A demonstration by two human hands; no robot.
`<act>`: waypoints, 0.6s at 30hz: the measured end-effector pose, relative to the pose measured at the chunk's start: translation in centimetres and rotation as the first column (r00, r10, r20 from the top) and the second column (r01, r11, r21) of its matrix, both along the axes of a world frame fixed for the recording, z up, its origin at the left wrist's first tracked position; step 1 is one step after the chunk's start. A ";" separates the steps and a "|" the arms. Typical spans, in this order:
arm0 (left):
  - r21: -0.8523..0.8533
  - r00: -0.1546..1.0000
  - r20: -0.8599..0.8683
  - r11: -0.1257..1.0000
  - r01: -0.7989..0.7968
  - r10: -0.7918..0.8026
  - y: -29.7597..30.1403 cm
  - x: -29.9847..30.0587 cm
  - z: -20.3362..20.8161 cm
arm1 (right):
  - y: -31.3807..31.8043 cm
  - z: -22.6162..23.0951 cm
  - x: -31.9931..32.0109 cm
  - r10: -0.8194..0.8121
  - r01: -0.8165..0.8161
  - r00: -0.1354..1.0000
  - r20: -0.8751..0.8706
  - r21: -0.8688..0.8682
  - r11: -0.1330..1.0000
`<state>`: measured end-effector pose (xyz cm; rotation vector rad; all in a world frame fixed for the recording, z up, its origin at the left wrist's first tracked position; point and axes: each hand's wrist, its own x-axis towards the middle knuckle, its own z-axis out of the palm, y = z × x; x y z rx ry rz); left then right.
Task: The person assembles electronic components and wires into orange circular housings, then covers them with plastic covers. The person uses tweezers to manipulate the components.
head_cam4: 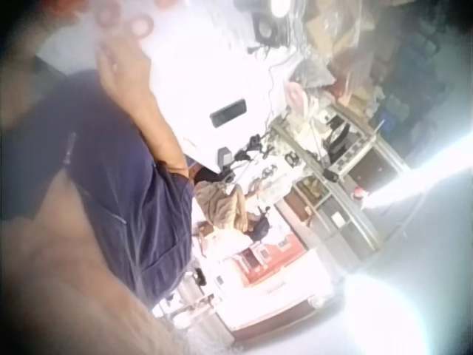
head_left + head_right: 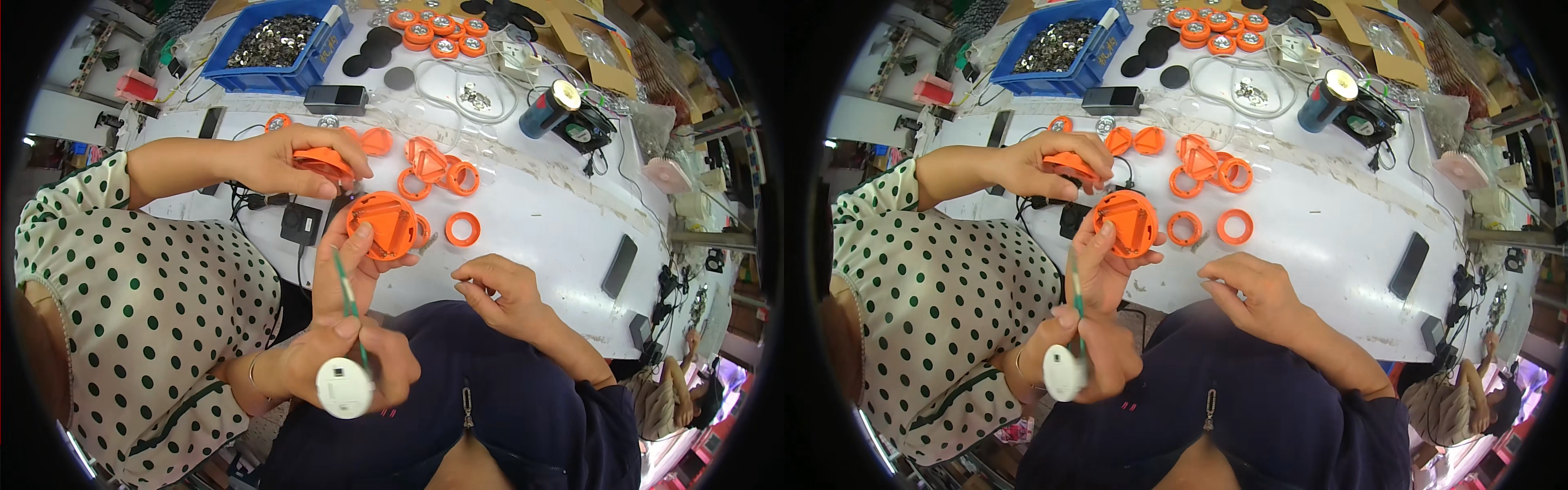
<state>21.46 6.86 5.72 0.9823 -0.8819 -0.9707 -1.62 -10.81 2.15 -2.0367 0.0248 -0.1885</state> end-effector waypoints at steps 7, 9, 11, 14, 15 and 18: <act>0.187 0.636 0.502 0.792 0.582 -0.586 4.9 6.5 5.7 | 1.7 0.8 0.2 0.107 -0.106 0.994 -0.028 0.027 0.994; 0.185 0.652 0.368 0.739 0.647 -0.663 5.3 6.5 6.3 | 2.0 0.8 0.0 0.108 -0.107 0.994 -0.030 0.041 0.993; 0.170 0.682 0.299 0.741 0.650 -0.667 5.8 5.9 6.8 | 2.3 0.7 0.0 0.119 -0.117 0.992 -0.038 0.057 0.992; 0.135 0.663 0.311 0.722 0.679 -0.681 3.4 7.1 5.1 | 1.9 -0.6 -0.4 0.045 -0.040 0.995 -0.087 0.059 0.997; 0.110 0.644 0.312 0.700 0.706 -0.699 2.0 8.0 3.6 | 1.5 -1.3 -0.5 0.006 0.000 0.994 -0.113 0.056 0.998; 0.133 0.669 0.335 0.736 0.663 -0.663 3.1 6.9 4.9 | 1.8 -1.2 -1.0 0.046 -0.038 0.995 -0.090 0.092 0.995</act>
